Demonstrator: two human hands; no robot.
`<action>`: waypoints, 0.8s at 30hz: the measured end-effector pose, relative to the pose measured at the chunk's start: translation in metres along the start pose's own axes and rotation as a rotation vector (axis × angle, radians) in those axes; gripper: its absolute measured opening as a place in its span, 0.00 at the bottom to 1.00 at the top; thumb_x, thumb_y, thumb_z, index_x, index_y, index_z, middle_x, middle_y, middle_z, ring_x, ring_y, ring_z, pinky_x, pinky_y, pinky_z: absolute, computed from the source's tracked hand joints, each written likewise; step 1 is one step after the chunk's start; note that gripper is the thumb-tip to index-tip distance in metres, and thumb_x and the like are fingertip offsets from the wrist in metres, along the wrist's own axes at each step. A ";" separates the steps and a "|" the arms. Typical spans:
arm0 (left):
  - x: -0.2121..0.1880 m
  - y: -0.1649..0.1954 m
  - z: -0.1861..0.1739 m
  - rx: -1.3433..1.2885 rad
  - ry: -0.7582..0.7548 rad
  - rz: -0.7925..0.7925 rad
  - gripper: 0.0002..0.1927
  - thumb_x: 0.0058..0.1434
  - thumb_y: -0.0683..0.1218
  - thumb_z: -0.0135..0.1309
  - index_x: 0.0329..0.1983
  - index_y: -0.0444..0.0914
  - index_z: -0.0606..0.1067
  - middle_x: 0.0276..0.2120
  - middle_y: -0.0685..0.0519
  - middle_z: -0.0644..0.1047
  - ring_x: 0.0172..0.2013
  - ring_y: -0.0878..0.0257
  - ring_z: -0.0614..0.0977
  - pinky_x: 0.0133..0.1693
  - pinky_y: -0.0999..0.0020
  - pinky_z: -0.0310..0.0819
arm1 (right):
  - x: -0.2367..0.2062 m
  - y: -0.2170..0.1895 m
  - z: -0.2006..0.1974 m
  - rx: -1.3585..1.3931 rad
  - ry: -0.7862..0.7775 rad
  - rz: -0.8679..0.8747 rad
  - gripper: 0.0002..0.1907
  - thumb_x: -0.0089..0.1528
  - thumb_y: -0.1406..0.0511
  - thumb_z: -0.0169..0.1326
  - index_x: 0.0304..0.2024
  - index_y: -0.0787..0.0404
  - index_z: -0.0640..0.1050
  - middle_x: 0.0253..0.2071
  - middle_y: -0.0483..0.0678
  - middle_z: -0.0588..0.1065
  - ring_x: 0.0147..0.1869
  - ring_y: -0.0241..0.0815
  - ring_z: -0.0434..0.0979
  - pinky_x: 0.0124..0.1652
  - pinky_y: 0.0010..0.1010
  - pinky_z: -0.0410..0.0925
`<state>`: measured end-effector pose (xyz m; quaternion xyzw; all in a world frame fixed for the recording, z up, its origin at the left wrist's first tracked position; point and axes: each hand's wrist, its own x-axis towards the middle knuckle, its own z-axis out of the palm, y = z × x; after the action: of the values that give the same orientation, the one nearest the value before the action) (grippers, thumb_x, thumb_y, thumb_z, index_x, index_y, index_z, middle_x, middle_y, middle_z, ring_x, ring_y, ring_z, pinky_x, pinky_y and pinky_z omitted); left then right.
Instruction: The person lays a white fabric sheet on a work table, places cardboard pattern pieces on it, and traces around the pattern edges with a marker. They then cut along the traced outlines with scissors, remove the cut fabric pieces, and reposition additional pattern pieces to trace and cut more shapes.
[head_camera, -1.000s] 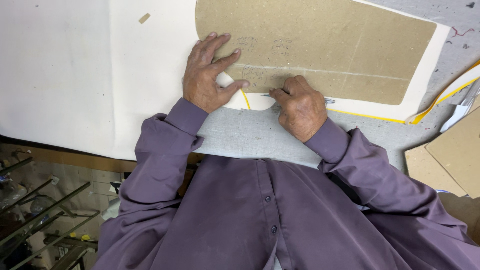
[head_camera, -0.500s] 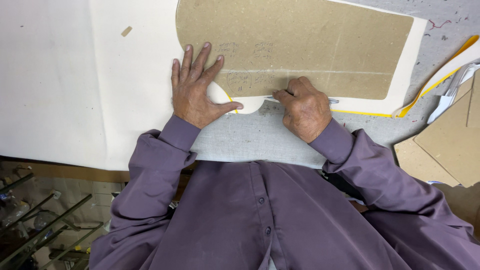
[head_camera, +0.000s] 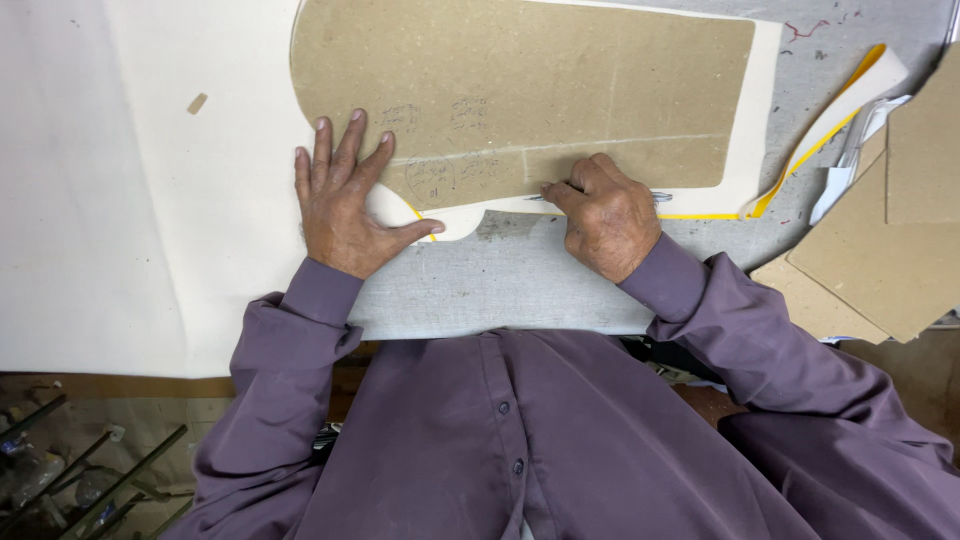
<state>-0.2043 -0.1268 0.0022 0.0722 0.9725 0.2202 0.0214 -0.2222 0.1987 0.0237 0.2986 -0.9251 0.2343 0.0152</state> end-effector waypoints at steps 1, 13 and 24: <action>0.000 0.000 0.000 -0.005 -0.001 0.006 0.59 0.37 0.77 0.71 0.70 0.44 0.72 0.76 0.48 0.59 0.76 0.44 0.47 0.72 0.33 0.33 | -0.002 0.003 -0.002 0.008 -0.001 0.004 0.22 0.49 0.80 0.57 0.45 0.62 0.86 0.35 0.50 0.75 0.42 0.46 0.75 0.31 0.33 0.73; 0.000 0.003 0.006 -0.016 0.010 0.006 0.58 0.38 0.75 0.71 0.69 0.43 0.73 0.76 0.43 0.61 0.77 0.40 0.48 0.72 0.31 0.32 | -0.029 0.037 -0.024 0.002 0.024 0.035 0.21 0.48 0.79 0.58 0.44 0.63 0.85 0.35 0.49 0.73 0.43 0.47 0.74 0.35 0.35 0.73; 0.001 0.011 0.009 0.002 0.018 0.010 0.57 0.39 0.75 0.71 0.68 0.41 0.74 0.76 0.42 0.62 0.77 0.39 0.49 0.72 0.29 0.34 | -0.067 0.089 -0.058 -0.076 0.011 0.083 0.22 0.48 0.80 0.57 0.43 0.61 0.86 0.34 0.48 0.74 0.42 0.45 0.75 0.35 0.35 0.74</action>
<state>-0.2032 -0.1130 -0.0010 0.0752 0.9726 0.2198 0.0112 -0.2231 0.3240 0.0263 0.2579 -0.9448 0.2010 0.0218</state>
